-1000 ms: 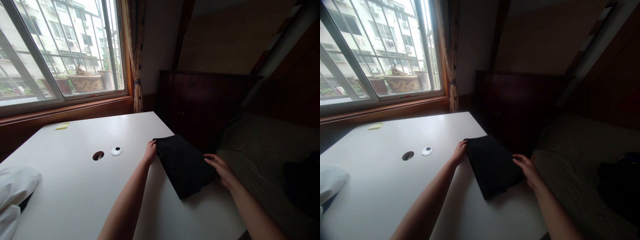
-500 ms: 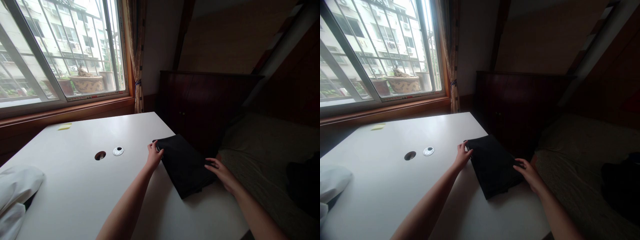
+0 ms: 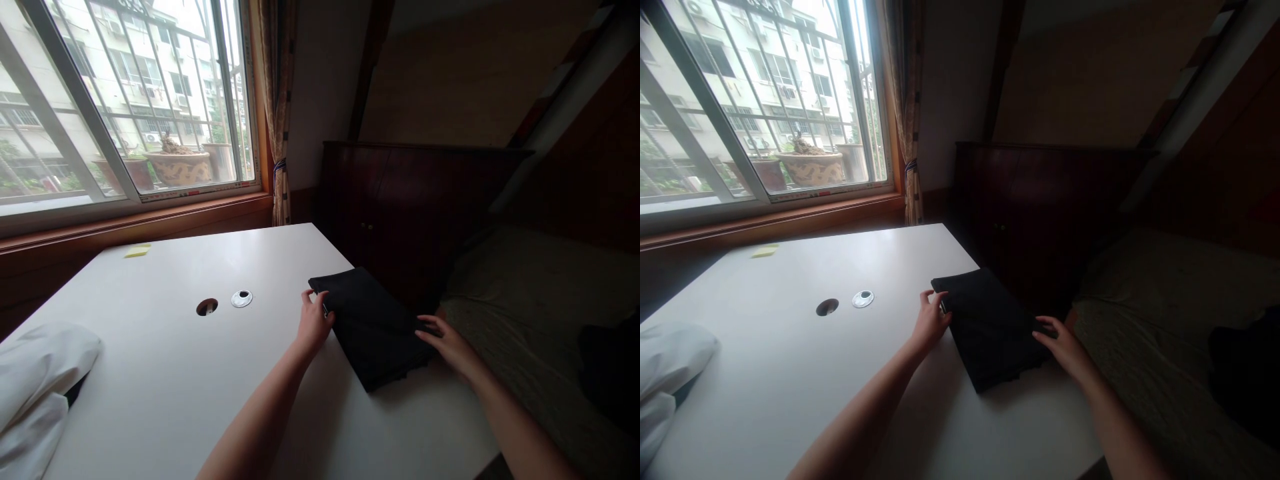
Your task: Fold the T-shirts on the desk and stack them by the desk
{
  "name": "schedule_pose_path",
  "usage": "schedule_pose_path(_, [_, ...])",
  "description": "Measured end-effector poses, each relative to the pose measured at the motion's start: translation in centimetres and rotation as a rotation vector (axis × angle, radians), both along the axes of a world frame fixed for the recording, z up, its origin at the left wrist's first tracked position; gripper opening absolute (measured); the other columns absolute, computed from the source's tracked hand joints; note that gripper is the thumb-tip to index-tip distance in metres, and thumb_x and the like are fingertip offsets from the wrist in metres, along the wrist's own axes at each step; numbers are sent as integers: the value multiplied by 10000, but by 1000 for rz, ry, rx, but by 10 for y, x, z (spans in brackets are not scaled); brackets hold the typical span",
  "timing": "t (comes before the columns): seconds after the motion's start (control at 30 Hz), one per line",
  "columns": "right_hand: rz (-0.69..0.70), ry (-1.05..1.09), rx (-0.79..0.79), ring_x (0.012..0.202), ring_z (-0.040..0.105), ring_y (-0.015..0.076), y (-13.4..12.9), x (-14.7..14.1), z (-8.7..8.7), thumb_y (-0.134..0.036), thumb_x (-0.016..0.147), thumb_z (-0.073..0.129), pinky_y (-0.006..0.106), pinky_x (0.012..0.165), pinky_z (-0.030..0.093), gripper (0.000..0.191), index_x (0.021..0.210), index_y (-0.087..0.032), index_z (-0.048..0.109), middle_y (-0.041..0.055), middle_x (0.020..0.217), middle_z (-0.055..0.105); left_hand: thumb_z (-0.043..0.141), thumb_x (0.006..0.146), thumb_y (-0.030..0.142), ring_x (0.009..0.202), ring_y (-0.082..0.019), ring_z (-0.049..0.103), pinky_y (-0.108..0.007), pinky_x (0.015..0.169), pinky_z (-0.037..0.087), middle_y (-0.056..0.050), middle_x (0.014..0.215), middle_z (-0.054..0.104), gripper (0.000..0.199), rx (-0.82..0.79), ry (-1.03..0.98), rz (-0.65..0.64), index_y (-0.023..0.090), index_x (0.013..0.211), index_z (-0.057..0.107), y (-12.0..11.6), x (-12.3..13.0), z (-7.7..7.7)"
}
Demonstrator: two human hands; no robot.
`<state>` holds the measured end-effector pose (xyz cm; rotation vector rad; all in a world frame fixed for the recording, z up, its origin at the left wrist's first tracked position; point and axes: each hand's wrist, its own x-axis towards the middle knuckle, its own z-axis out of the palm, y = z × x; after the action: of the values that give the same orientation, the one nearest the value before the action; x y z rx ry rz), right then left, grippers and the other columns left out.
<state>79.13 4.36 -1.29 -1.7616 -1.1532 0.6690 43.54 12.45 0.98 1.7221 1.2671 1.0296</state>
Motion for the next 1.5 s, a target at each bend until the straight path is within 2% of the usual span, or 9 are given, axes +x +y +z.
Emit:
schedule_pose_path(0.13, [-43, -412, 75, 1014, 672, 319, 4, 1, 5, -412, 733, 684, 484, 975, 525, 337, 1029, -255, 714, 93, 1051, 686, 628, 928, 258, 1536, -350, 229, -570, 1271, 88, -34, 1618, 382, 400, 329, 222, -197, 337, 1319, 657, -12, -4, -2])
schedule_pose_path(0.23, [26, -691, 143, 1102, 647, 327, 10, -20, 15, -399, 852, 555, 504, 1045, 488, 308, 1071, -266, 727, 104, 1158, 682, 536, 1007, 391, 1539, -328, 248, -618, 1252, 113, -49, 1570, 478, 423, 439, 445, -376, 340, 1425, 573, -19, -8, -7])
schedule_pose_path(0.4, [321, -812, 314, 1303, 570, 311, 42, -73, 16, -384, 985, 408, 517, 1133, 439, 435, 1304, -227, 658, 111, 1365, 648, 357, 1049, 565, 1560, -334, 155, -648, 1234, 147, -55, 1654, 330, 590, 504, 622, -542, 285, 1568, 369, -47, -20, -5])
schedule_pose_path(0.67, [596, -874, 36, 1534, 267, 280, 111, -139, 6, -558, 1034, 300, 538, 1239, 241, 629, 1582, -257, 364, 65, 1648, 336, 340, 1062, 554, 1548, -253, 232, -529, 1284, 75, -31, 1654, 323, 600, 516, 565, -837, 260, 1585, 326, -115, -71, 16])
schedule_pose_path(0.83, [682, -908, -14, 1553, 206, 278, 129, -179, 12, -620, 1034, 229, 552, 1251, 168, 673, 1602, -270, 319, 44, 1672, 272, 414, 1057, 499, 1544, -251, 242, -516, 1287, 125, -14, 1661, 304, 585, 436, 642, -793, 289, 1592, 306, -135, -124, 25])
schedule_pose_path(1.03, [784, -947, 60, 1554, 206, 261, 125, -211, 15, -627, 1033, 244, 515, 1264, 131, 703, 1610, -230, 299, 73, 1675, 258, 517, 1024, 333, 1535, -258, 268, -544, 1264, 235, 19, 1661, 300, 586, 402, 774, -605, 320, 1577, 323, -145, -172, 12])
schedule_pose_path(1.2, [871, -921, 96, 1550, 220, 266, 126, -213, 18, -644, 1027, 265, 520, 1264, 123, 695, 1603, -258, 318, 66, 1683, 229, 518, 1009, 280, 1526, -254, 298, -550, 1252, 276, 26, 1648, 336, 547, 418, 789, -558, 319, 1538, 387, -142, -176, 5])
schedule_pose_path(1.4, [717, -800, 41, 1560, 182, 252, 147, -214, 20, -627, 1036, 243, 527, 1258, 141, 712, 1614, -213, 279, 99, 1682, 232, 516, 1002, 243, 1516, -235, 324, -530, 1256, 278, 20, 1623, 392, 521, 438, 769, -535, 305, 1511, 422, -139, -173, 5])
schedule_pose_path(1.5, [799, -768, 39, 1557, 194, 266, 152, -218, 17, -650, 1015, 310, 519, 1265, 123, 731, 1597, -208, 331, 98, 1671, 260, 515, 1004, 248, 1518, -234, 318, -529, 1257, 277, 22, 1628, 382, 524, 433, 771, -535, 307, 1515, 414, -141, -173, 7])
